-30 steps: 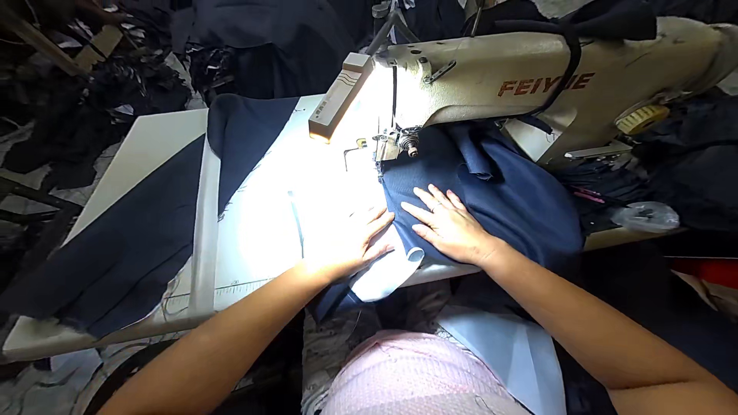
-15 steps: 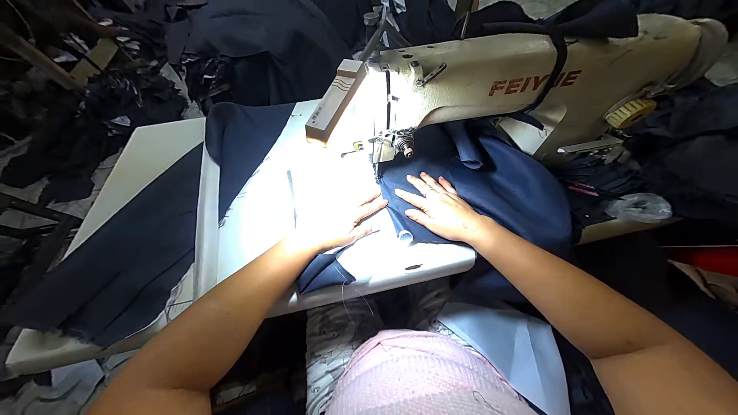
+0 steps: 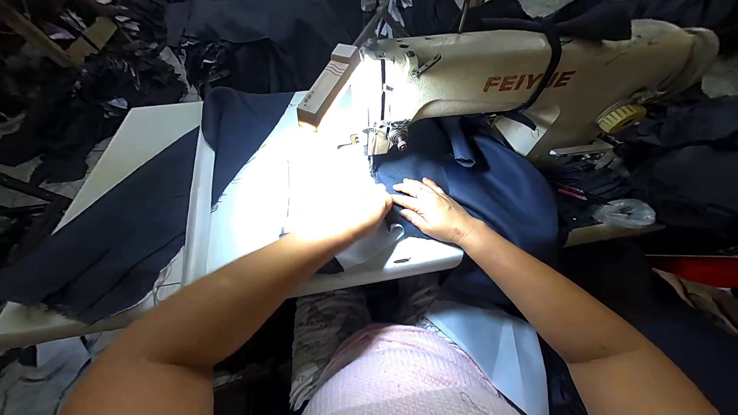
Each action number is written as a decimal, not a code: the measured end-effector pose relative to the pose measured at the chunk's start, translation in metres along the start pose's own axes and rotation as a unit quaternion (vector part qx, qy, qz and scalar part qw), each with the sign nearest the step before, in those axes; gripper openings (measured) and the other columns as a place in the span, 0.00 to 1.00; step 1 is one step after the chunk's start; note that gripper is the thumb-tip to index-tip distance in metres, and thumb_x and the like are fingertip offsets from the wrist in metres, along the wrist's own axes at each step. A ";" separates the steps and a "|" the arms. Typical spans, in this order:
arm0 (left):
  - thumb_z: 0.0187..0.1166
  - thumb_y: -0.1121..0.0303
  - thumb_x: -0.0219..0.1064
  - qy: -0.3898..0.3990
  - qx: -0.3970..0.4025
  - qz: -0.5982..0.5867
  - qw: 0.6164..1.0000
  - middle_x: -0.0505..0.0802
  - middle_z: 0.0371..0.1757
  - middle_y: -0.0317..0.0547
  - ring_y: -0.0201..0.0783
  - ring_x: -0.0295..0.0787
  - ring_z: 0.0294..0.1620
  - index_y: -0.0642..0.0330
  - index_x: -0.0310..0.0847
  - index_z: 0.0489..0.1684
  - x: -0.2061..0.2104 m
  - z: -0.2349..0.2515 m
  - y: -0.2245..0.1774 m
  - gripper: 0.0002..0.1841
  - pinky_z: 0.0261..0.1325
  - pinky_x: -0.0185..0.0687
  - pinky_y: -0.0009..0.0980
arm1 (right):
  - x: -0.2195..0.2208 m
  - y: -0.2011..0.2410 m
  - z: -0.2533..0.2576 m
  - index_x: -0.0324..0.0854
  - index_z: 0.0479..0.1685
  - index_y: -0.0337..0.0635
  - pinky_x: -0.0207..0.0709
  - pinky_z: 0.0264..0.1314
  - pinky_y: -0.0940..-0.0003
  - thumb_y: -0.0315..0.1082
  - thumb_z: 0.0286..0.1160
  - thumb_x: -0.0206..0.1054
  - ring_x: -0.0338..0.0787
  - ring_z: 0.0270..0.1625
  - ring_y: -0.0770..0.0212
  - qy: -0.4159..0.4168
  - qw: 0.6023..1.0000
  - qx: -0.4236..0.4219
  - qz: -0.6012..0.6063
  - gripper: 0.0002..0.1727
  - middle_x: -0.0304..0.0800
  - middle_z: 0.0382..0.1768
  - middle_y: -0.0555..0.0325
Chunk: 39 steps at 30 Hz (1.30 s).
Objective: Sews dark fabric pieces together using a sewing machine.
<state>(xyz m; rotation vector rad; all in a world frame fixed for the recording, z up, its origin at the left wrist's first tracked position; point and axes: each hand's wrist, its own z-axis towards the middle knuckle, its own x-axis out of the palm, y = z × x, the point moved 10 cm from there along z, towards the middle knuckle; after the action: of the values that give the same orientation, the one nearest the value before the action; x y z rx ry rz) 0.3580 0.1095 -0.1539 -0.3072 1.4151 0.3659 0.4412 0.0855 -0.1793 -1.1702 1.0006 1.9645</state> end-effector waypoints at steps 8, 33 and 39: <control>0.85 0.73 0.56 -0.082 -0.083 -0.139 0.983 0.84 0.78 0.54 0.49 0.85 0.75 0.63 0.81 0.75 0.021 -0.044 0.008 0.21 0.73 0.79 0.48 | -0.002 -0.003 0.001 0.86 0.72 0.51 0.55 0.85 0.28 0.42 0.86 0.52 0.75 0.84 0.40 0.002 1.000 -0.020 0.018 0.24 0.82 0.77 0.46; 0.82 0.69 0.61 -0.093 -0.020 -0.119 0.988 0.93 0.61 0.52 0.48 0.92 0.59 0.64 0.90 0.57 0.009 -0.029 0.009 0.14 0.59 0.87 0.48 | 0.002 -0.009 0.013 0.83 0.74 0.40 0.57 0.89 0.38 0.28 0.83 0.53 0.75 0.84 0.43 0.022 0.998 -0.025 0.048 0.23 0.81 0.78 0.43; 0.90 0.62 0.50 -0.064 -0.018 -0.176 0.982 0.81 0.82 0.50 0.45 0.77 0.83 0.58 0.82 0.76 0.027 -0.042 0.026 0.23 0.84 0.68 0.46 | 0.002 -0.017 0.022 0.83 0.74 0.39 0.55 0.89 0.36 0.29 0.85 0.52 0.73 0.85 0.40 0.044 0.996 -0.041 0.066 0.23 0.79 0.79 0.41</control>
<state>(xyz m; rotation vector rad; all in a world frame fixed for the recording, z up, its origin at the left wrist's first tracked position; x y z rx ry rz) 0.3123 0.1173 -0.1860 -0.5449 1.2016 0.1190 0.4448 0.1132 -0.1793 -1.2730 1.0758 2.0898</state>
